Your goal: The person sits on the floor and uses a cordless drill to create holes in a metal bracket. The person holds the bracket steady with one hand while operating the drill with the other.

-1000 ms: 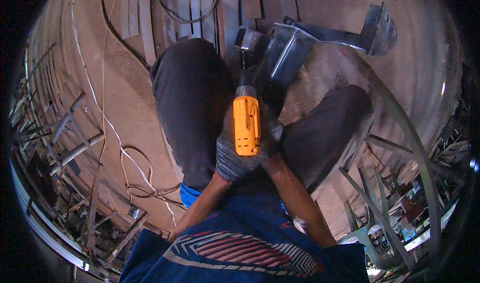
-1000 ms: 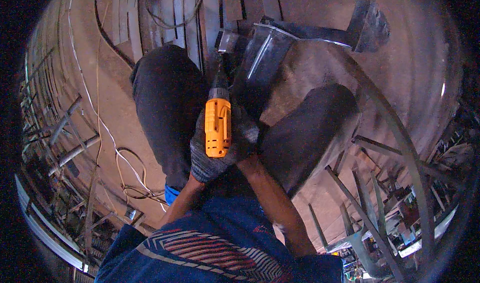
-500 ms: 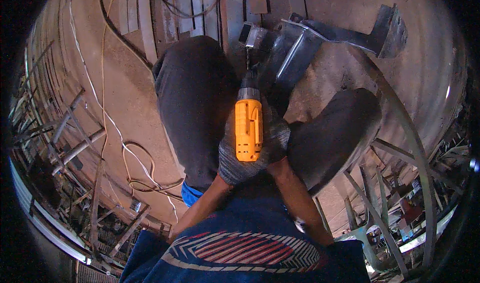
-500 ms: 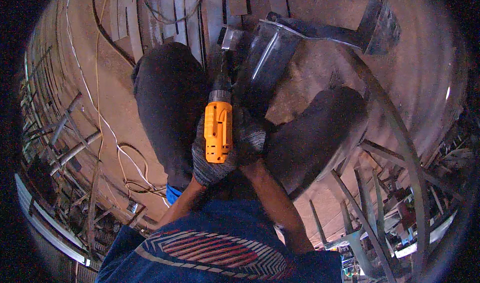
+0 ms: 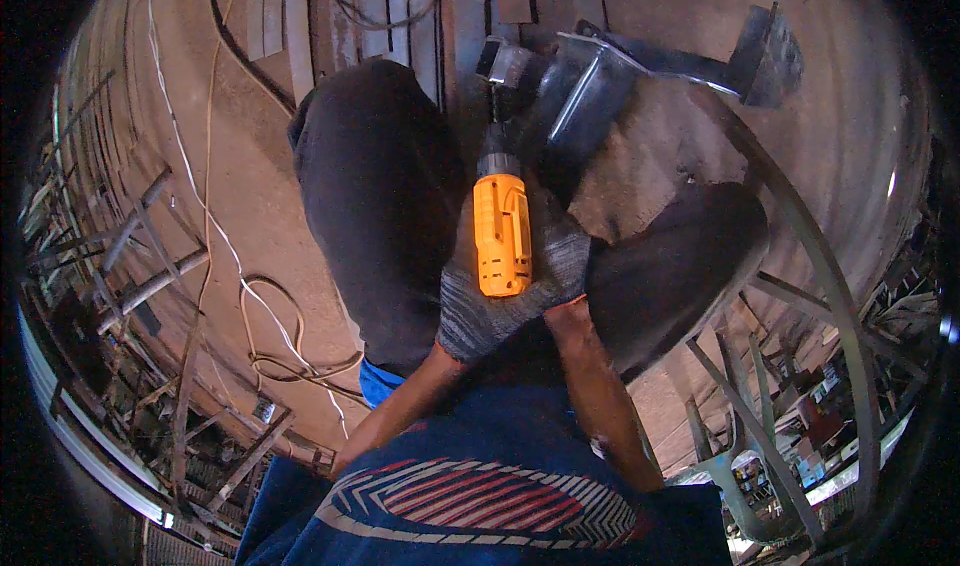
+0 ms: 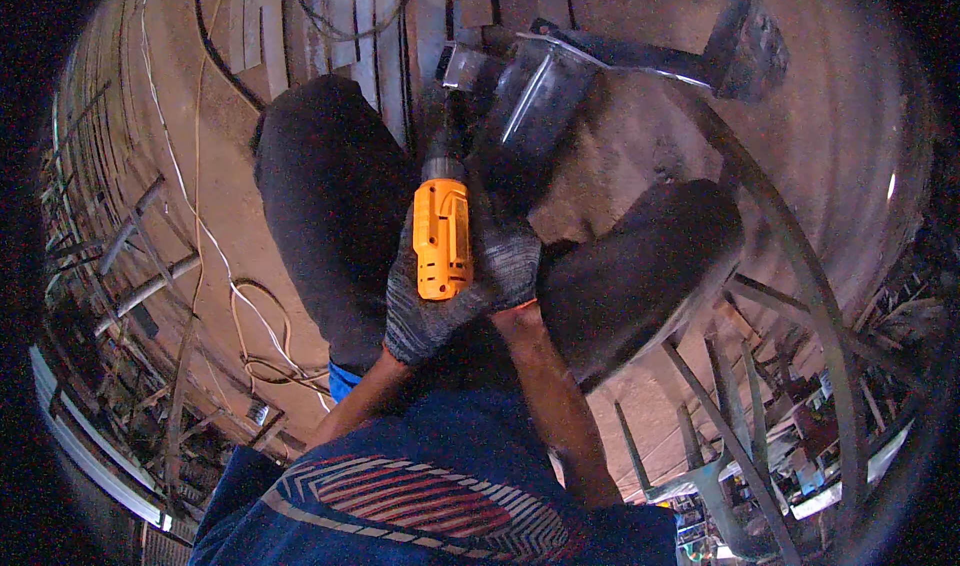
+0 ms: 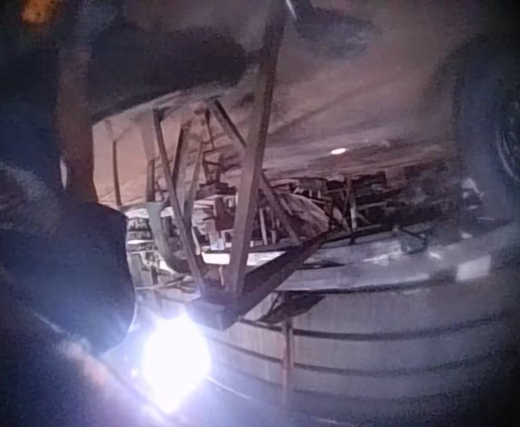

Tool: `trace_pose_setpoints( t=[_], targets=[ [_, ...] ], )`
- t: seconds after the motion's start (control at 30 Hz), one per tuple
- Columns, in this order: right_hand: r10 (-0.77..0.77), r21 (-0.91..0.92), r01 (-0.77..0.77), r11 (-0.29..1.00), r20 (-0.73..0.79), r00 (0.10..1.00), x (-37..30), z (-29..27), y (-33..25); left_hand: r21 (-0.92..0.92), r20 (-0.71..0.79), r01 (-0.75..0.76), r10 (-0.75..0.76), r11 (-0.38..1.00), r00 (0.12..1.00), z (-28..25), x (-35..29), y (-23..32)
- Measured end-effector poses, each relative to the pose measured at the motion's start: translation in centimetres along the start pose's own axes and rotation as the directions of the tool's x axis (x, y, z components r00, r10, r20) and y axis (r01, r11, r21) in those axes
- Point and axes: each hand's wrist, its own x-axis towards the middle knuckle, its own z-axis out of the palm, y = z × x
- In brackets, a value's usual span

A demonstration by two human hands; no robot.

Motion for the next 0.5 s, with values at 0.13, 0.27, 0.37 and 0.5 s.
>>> trace_pose_setpoints(
  t=[0.13,0.27,0.37,0.5],
  targets=[
    [0.053,-0.117,-0.047,0.992,0.049,0.997,0.6,-0.7,-1.3,-0.112,0.018,0.044,-0.043,0.993,0.999,-0.5,-0.5,0.3],
    [0.016,-0.363,0.010,0.932,0.068,0.998,0.4,-0.8,-1.3,-0.303,-0.006,0.057,-0.062,0.951,0.998,-0.3,-1.8,1.3],
    [-0.075,-0.444,0.087,0.892,0.045,0.996,0.2,-0.3,-0.1,-0.305,0.045,0.273,-0.273,0.912,0.961,-0.4,-1.4,1.9],
    [-0.028,-0.450,0.079,0.889,0.118,0.993,-0.3,-0.5,0.1,-0.157,-0.023,0.314,-0.321,0.937,0.947,0.7,-0.9,1.1]
  ],
)
